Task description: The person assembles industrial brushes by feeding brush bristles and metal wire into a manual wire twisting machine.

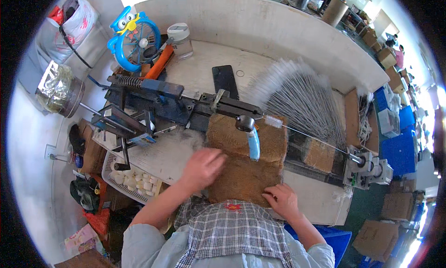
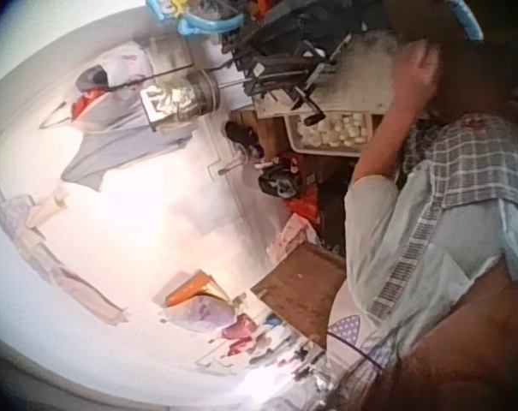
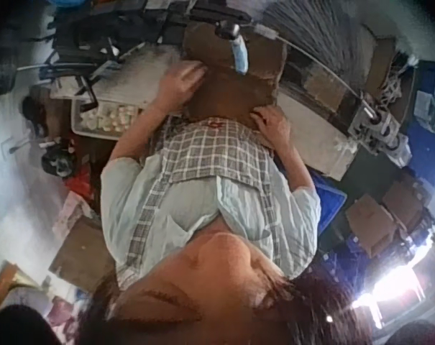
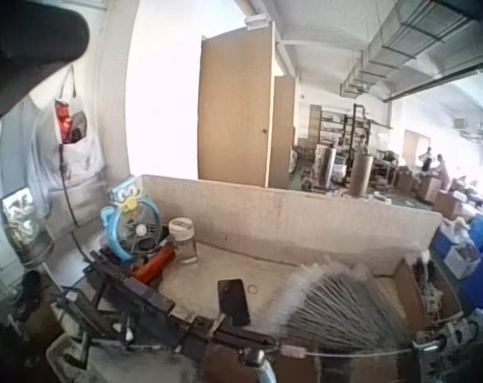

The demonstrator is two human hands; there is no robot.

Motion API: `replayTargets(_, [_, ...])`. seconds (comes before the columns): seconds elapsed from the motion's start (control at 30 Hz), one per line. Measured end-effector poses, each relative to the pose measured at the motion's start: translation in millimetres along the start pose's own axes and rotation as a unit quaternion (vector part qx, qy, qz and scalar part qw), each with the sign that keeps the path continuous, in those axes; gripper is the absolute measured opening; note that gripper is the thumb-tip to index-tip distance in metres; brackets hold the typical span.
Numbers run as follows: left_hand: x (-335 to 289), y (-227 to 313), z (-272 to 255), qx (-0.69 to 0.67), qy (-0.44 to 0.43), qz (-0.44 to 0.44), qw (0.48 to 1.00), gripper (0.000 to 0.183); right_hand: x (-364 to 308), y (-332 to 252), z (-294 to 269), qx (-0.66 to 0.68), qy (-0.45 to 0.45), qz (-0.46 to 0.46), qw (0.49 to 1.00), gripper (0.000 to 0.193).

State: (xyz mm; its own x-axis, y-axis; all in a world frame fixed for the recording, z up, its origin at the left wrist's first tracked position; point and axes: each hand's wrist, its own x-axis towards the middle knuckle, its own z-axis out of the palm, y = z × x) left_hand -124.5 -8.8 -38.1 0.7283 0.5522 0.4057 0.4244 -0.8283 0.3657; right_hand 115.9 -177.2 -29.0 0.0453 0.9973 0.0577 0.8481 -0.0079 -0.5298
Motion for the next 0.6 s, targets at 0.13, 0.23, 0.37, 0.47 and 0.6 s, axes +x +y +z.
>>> replayTargets(0.13, [12, 3, 28, 0.027, -0.009, 0.068, 0.997, 0.030, 5, -3, 1, -0.028, -0.033, 0.011, 0.999, 0.015])
replayTargets(0.23, [9, -16, 32, 0.031, -0.050, 0.070, 0.996, 0.031, 3, -3, -1, -0.016, -0.036, 0.027, 0.999, 0.015])
replayTargets(0.37, [-9, -52, 12, 0.092, -0.084, 0.011, 0.992, 0.028, 1, 0, 0, 0.001, -0.025, 0.041, 0.999, 0.016])
replayTargets(0.47, [-23, -74, -14, 0.161, -0.073, -0.013, 0.984, 0.028, 4, 2, 2, 0.010, -0.044, 0.071, 0.996, 0.018])
replayTargets(0.6, [-20, -51, -23, 0.149, 0.040, -0.002, 0.988, 0.042, 5, 3, 2, 0.016, -0.057, 0.098, 0.993, 0.018])
